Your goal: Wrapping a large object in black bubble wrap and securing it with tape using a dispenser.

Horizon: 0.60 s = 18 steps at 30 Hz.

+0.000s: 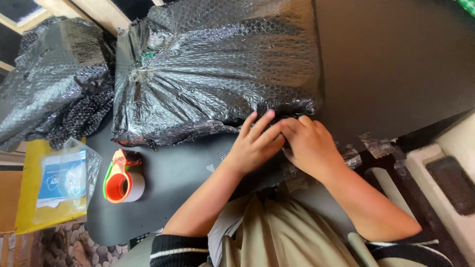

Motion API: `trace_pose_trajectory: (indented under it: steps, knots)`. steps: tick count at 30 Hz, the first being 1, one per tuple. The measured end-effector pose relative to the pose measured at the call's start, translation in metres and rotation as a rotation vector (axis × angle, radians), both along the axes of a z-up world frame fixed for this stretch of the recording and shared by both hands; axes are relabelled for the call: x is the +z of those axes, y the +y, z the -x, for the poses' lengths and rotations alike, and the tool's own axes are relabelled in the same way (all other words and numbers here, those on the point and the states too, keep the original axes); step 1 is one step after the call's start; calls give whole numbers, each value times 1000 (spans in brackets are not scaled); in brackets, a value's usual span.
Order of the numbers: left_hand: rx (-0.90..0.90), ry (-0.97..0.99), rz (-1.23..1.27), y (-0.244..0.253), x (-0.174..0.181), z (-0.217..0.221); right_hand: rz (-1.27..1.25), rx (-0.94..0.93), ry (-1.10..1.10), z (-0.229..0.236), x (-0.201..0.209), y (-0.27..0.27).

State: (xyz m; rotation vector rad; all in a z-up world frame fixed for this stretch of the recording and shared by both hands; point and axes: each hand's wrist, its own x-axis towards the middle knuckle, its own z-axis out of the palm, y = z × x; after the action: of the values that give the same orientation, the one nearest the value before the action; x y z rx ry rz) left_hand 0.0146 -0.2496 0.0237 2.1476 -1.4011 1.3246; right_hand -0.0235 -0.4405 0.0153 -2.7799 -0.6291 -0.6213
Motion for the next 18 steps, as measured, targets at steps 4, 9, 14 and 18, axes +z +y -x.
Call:
trace_pose_trajectory:
  steps: [4,9,14,18]
  knots:
    - [-38,41,-62,-5,12,-26,40,17,51,-34,-59,-6]
    - [44,127,-73,-9,8,-37,-261,8,-162,-26,-21,-20]
    - [99,188,-30,-10,-8,-51,-307,-158,-361,-39,-28,-25]
    - [80,382,3,-11,16,-44,-414,-244,-393,-47,3,-32]
